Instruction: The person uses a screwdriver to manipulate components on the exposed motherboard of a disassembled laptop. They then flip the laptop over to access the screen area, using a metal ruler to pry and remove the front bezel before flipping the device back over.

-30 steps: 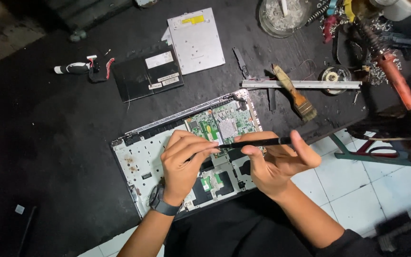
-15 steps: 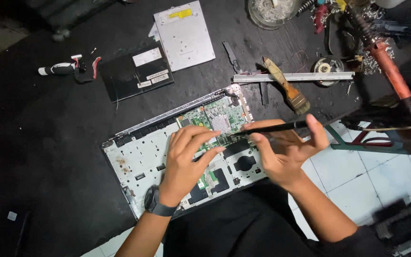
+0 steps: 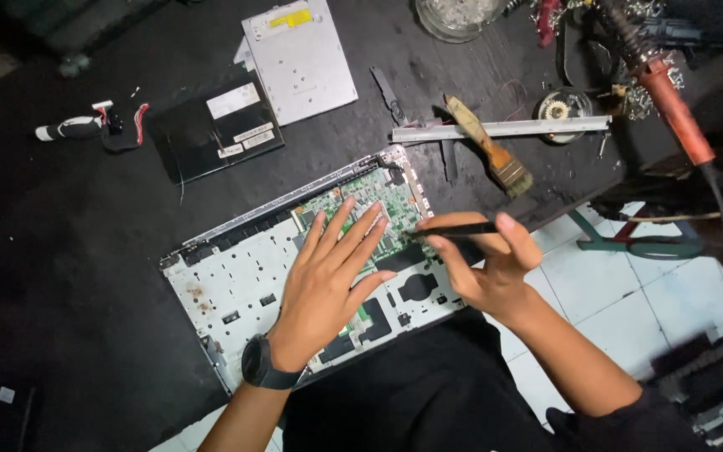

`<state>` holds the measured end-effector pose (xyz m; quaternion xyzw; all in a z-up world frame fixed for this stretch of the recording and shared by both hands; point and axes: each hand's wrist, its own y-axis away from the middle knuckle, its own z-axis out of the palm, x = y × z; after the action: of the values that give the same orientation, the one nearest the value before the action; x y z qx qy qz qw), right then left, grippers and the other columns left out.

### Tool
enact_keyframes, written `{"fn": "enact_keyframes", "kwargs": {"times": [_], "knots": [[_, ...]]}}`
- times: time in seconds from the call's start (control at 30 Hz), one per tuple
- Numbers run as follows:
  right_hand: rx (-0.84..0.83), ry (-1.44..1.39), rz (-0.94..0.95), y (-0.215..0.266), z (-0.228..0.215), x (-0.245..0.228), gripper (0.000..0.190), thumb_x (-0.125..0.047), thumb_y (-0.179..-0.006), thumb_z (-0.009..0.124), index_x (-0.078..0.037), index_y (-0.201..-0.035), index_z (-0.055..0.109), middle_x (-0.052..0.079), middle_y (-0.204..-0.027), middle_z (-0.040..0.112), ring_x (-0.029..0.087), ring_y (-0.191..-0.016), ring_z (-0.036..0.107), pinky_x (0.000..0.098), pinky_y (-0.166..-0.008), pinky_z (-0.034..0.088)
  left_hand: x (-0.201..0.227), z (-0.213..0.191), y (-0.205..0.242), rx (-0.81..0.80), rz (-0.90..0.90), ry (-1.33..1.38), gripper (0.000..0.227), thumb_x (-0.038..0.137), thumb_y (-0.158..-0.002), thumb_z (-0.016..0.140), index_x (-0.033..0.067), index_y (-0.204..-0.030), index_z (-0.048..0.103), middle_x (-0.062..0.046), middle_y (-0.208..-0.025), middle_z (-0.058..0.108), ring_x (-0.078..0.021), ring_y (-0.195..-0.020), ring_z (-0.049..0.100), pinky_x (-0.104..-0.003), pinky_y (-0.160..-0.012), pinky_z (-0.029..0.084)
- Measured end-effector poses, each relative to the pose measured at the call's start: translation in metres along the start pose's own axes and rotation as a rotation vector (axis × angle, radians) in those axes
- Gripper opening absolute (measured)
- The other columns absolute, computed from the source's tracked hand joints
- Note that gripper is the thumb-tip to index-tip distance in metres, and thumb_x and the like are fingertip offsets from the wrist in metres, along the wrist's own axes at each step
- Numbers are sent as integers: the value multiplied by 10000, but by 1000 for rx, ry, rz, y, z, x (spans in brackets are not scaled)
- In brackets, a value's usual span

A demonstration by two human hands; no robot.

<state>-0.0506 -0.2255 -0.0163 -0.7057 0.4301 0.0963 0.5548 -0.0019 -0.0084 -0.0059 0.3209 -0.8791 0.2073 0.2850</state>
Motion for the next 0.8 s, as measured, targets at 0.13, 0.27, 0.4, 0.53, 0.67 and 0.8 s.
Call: {"fn": "enact_keyframes", "kwargs": {"times": [0.13,0.27,0.4,0.53,0.67,0.8], "knots": [[20,-37,90,5,5,-3,710,215,-857,671,126,-1343,162,267,-875,727,324,-652,686,418,-656,616,0,2,1,0,-11,1,580,321,-937,747,53,-1430,600,-145,-1536,544,-384,-1497,374,-576,-1232,215],[-13,-16,80,3,10,-5,645,216,-845,693,152,-1340,285,228,-900,743,308,-690,724,392,-634,622,-1,2,1,1,-11,-4,569,322,-945,737,48,-1425,601,-147,-1542,537,-386,-1502,366,-572,-1235,214],[24,-111,94,8,13,-2,713,246,-840,662,109,-1362,195,285,-860,733,335,-645,670,431,-632,604,-1,1,1,5,-19,9,569,332,-945,731,59,-1427,601,-135,-1539,542,-374,-1506,363,-550,-1245,208],[12,-86,62,1,15,-5,685,261,-849,652,127,-1360,217,295,-843,724,332,-622,637,420,-632,602,-2,2,2,17,-12,10,575,332,-947,730,55,-1432,595,-133,-1546,534,-369,-1507,362,-543,-1245,211],[12,-64,41,8,18,-1,676,254,-843,659,94,-1371,268,277,-843,736,290,-621,663,382,-582,586,-3,1,2,14,-9,15,567,332,-953,725,61,-1433,592,-124,-1550,531,-358,-1514,355,-539,-1248,215],[34,-16,-92,14,20,5,616,114,-908,689,-103,-1388,370,236,-819,756,374,-602,729,454,-494,606,-3,0,3,8,-5,0,567,329,-953,725,74,-1440,585,-105,-1560,523,-342,-1517,355,-520,-1252,217]]}}
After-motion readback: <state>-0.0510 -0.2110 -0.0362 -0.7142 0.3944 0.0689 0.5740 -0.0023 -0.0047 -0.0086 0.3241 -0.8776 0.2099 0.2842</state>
